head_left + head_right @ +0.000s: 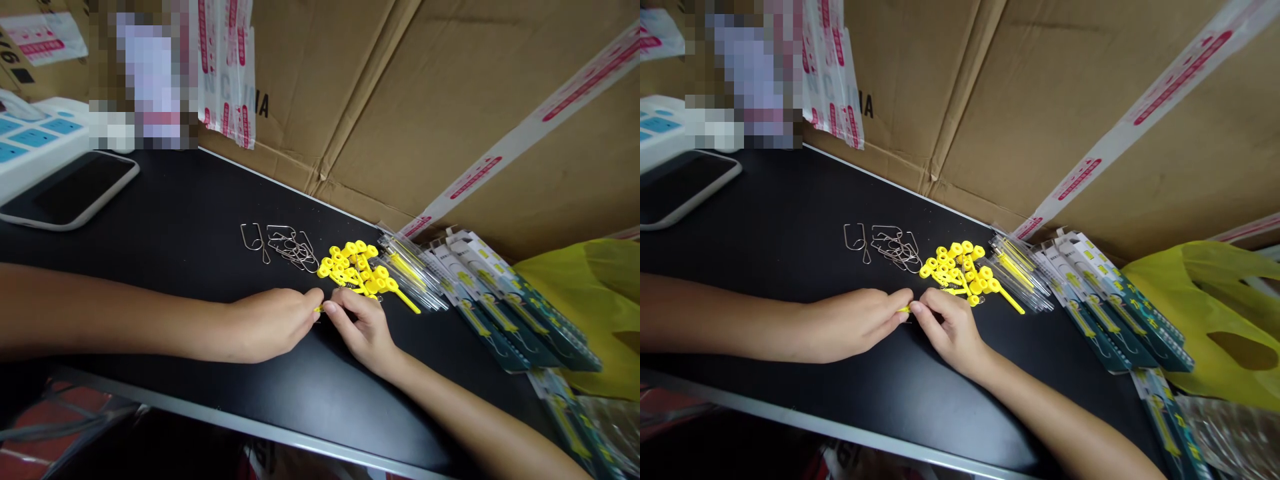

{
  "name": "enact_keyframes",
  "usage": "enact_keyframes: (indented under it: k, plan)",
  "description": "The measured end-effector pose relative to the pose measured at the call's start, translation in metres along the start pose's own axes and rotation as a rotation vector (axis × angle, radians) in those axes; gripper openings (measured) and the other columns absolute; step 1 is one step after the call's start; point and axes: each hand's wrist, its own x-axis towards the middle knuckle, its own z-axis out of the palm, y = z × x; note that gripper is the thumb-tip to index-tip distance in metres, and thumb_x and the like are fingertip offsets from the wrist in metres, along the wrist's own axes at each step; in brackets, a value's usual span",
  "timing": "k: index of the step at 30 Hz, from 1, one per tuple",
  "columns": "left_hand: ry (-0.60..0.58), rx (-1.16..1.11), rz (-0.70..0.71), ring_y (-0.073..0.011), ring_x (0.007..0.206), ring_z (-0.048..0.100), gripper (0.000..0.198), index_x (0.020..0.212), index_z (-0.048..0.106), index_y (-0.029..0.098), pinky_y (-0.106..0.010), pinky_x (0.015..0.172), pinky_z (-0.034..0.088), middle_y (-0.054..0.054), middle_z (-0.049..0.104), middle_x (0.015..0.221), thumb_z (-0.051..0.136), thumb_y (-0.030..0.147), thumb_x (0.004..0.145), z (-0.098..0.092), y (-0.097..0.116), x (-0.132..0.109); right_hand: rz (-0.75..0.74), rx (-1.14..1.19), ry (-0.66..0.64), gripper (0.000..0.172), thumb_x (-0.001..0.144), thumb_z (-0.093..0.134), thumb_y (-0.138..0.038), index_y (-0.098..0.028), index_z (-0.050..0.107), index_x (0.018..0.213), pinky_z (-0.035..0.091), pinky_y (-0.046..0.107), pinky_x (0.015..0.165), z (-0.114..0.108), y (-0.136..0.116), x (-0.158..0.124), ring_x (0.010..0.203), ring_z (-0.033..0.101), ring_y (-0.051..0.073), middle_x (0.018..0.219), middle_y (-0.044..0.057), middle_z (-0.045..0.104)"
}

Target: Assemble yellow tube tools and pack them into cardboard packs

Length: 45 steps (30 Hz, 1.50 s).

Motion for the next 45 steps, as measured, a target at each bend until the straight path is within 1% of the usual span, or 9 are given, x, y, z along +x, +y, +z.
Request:
enact_keyframes:
  k: [6,12,16,23,27,30,35,41,45]
  plan:
    - [0.013,-0.069,-0.025,-0.0162,0.057,0.051,0.024,0.087,0.043,0.021,-0.028,0.053,0.032,-0.001,0.053,0.068,0.025,0.033,0.097,0.005,-0.001,-0.003,-0.055,-0.066,0.023,0.031,0.094,0.047,-0.019,-0.020,0.038,0.064,0.031,0.023,0.049,0.001,-0.003,-0.001,0.050,0.035,0.009,0.058,-0.004,0.037]
    - [0.042,-0.133,0.003,-0.0144,0.054,0.048,0.017,0.089,0.040,0.021,-0.027,0.052,0.030,0.003,0.047,0.063,0.027,0.030,0.096,0.001,0.010,-0.012,-0.371,-0.370,0.087,0.030,0.090,0.048,-0.012,-0.021,0.040,0.062,0.027,0.029,0.052,-0.001,-0.001,-0.004,0.054,0.034,0.013,0.058,-0.001,0.037]
    - [0.013,-0.151,0.023,-0.0140,0.053,0.047,0.012,0.096,0.041,0.020,-0.026,0.051,0.031,0.004,0.047,0.061,0.031,0.027,0.094,-0.004,0.015,-0.013,-0.464,-0.439,0.091,0.026,0.088,0.047,-0.011,-0.021,0.043,0.065,0.026,0.029,0.050,-0.001,-0.001,-0.004,0.054,0.033,0.014,0.058,0.000,0.038]
    - [-0.089,-0.356,-0.002,-0.0123,0.052,0.052,0.034,0.126,0.035,0.020,-0.023,0.052,0.039,0.007,0.053,0.058,0.034,0.028,0.094,-0.010,0.004,-0.004,-0.213,-0.254,0.047,0.016,0.094,0.039,-0.024,-0.020,0.050,0.084,0.041,0.029,0.057,-0.003,0.001,-0.002,0.061,0.049,0.015,0.069,0.003,0.053]
    - [-0.140,-0.548,-0.033,-0.0085,0.040,0.043,0.040,0.134,0.029,0.020,-0.019,0.041,0.035,0.007,0.056,0.061,0.031,0.033,0.096,-0.009,-0.002,0.001,-0.221,-0.186,0.006,0.011,0.094,0.041,-0.023,-0.020,0.051,0.093,0.045,0.029,0.064,-0.004,0.002,-0.001,0.068,0.055,0.016,0.077,0.004,0.058]
    - [-0.151,-0.699,-0.075,-0.0078,0.037,0.042,0.044,0.133,0.031,0.021,-0.017,0.036,0.033,0.005,0.058,0.063,0.031,0.045,0.097,-0.007,-0.005,0.006,-0.199,-0.131,-0.008,0.011,0.094,0.042,-0.018,-0.020,0.050,0.087,0.044,0.027,0.062,-0.004,0.003,-0.001,0.065,0.052,0.014,0.072,0.002,0.054]
    - [-0.140,-0.971,-0.169,-0.0108,0.042,0.055,0.048,0.131,0.035,0.022,-0.019,0.037,0.040,0.002,0.063,0.069,0.035,0.053,0.094,-0.011,-0.012,0.014,0.012,0.036,0.008,0.020,0.097,0.039,-0.025,-0.020,0.047,0.080,0.039,0.025,0.058,-0.006,0.007,-0.002,0.060,0.045,0.012,0.069,-0.001,0.048]
    - [-0.261,-1.267,-0.160,-0.0170,0.061,0.067,0.066,0.134,0.038,0.022,-0.025,0.051,0.050,-0.010,0.069,0.101,0.022,0.068,0.089,-0.034,-0.021,0.019,0.241,0.373,0.164,0.031,0.099,0.037,-0.039,-0.020,0.044,0.075,0.036,0.024,0.053,-0.005,0.017,0.002,0.058,0.043,0.012,0.067,-0.002,0.045]
    - [-0.141,-1.335,-0.096,-0.0190,0.066,0.069,0.073,0.130,0.044,0.021,-0.027,0.052,0.050,-0.012,0.068,0.104,0.010,0.071,0.088,-0.037,-0.025,0.021,0.296,0.465,0.215,0.030,0.099,0.036,-0.041,-0.021,0.040,0.076,0.034,0.023,0.049,-0.004,0.019,0.003,0.052,0.040,0.011,0.061,-0.004,0.044]
